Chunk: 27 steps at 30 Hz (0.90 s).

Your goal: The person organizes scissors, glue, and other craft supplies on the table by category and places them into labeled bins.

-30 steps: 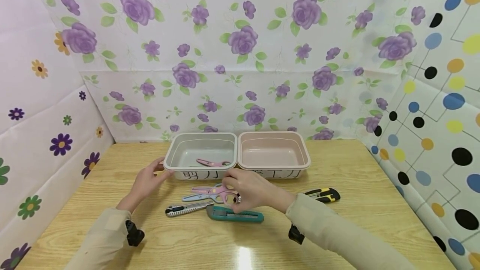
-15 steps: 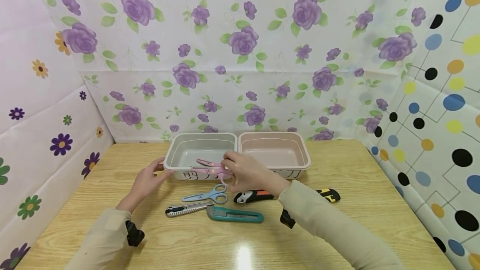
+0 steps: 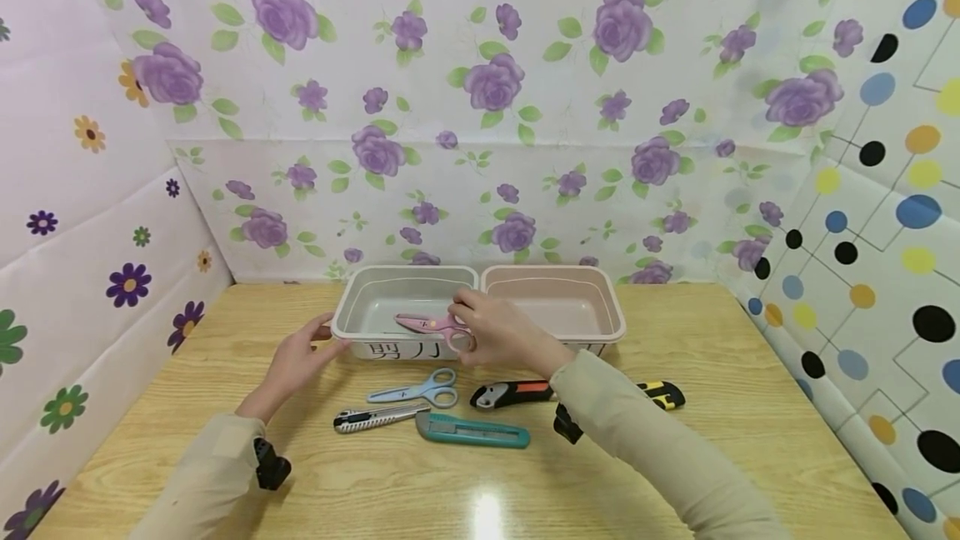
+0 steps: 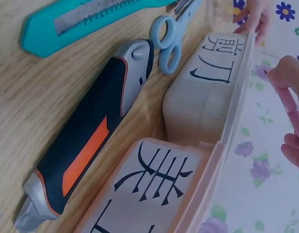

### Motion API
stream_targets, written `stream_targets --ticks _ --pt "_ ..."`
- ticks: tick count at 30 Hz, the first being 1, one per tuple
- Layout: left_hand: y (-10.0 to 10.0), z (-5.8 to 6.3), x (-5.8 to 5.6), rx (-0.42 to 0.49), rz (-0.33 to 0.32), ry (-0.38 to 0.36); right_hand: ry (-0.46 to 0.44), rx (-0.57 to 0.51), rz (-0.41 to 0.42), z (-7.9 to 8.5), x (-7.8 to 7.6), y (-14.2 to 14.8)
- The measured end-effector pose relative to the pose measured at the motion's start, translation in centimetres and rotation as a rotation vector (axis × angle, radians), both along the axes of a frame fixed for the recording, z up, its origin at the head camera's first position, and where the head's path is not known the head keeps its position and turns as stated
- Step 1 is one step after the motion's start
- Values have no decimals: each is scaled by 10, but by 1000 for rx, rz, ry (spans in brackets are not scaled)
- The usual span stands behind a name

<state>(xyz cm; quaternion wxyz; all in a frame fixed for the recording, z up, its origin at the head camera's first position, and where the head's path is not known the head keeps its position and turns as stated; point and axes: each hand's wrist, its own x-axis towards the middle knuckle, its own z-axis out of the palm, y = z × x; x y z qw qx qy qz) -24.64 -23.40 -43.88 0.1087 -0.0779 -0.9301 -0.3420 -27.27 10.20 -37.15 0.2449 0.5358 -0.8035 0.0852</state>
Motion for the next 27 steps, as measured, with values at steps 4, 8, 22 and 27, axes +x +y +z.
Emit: stream_targets --ticks 4,8,22,27 --pt "0 1 0 -1 -2 1 15 -1 -3 -2 -5 -1" --pt "1 2 1 5 0 -3 5 -1 -24 -5 -11 -3" --pt "0 -1 -1 0 10 4 -26 14 -96 -11 -27 -8" --pt "-1 -2 -2 3 7 1 -40 -7 -116 -15 -34 -10"
